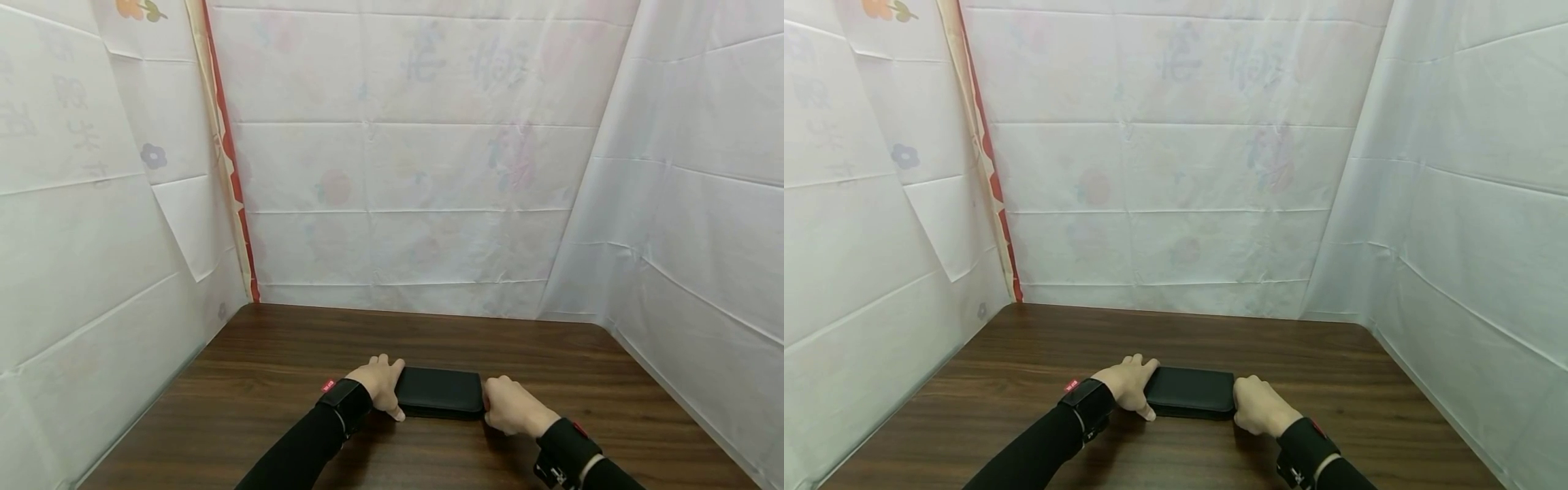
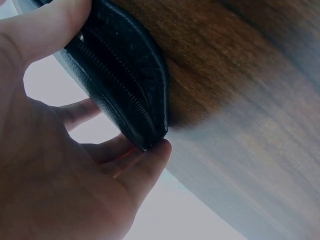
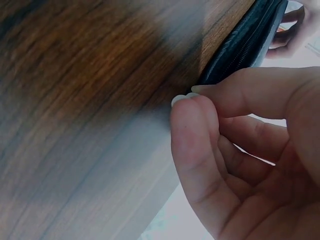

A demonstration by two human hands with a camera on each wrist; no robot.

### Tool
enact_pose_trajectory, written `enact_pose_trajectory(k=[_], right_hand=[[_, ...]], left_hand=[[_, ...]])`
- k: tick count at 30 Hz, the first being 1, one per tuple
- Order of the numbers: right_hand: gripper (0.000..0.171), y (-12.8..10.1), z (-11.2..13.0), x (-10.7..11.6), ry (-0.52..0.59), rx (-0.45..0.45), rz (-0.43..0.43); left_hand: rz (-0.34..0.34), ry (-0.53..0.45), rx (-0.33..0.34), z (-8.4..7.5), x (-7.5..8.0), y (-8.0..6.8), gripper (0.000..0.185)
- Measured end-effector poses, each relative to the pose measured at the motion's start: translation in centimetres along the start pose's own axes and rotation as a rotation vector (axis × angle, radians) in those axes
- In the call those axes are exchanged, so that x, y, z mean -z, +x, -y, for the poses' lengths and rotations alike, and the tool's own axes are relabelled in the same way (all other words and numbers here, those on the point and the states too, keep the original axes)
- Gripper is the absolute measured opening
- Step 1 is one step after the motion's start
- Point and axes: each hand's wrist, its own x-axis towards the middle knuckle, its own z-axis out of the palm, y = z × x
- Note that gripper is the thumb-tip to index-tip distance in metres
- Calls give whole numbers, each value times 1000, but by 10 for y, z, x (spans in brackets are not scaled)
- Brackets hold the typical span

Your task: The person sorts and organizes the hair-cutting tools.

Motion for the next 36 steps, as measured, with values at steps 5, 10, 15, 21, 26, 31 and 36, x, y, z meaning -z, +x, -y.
enact_pose_trajectory(k=[5, 10, 15, 21, 26, 31, 36], right_hand=[[21, 0, 0, 1, 0, 7, 8], [25, -1, 1, 1, -10, 22, 13], [27, 0, 1, 0, -10, 21, 15], [24, -1, 1, -1, -16, 22, -6], [25, 0, 2, -3, -45, 24, -21], [24, 0, 3, -3, -79, 15, -27], [37, 1, 6, -4, -82, 6, -16]], left_hand=[[5, -2, -3, 0, 0, 0, 97], [3, -2, -6, 0, 0, 0, 97], [0, -4, -6, 0, 0, 1, 97], [0, -2, -3, 1, 0, 1, 97], [1, -12, -1, 1, -1, 1, 97], [-2, -14, -5, 1, -2, 0, 97], [-2, -16, -6, 0, 0, -1, 97]])
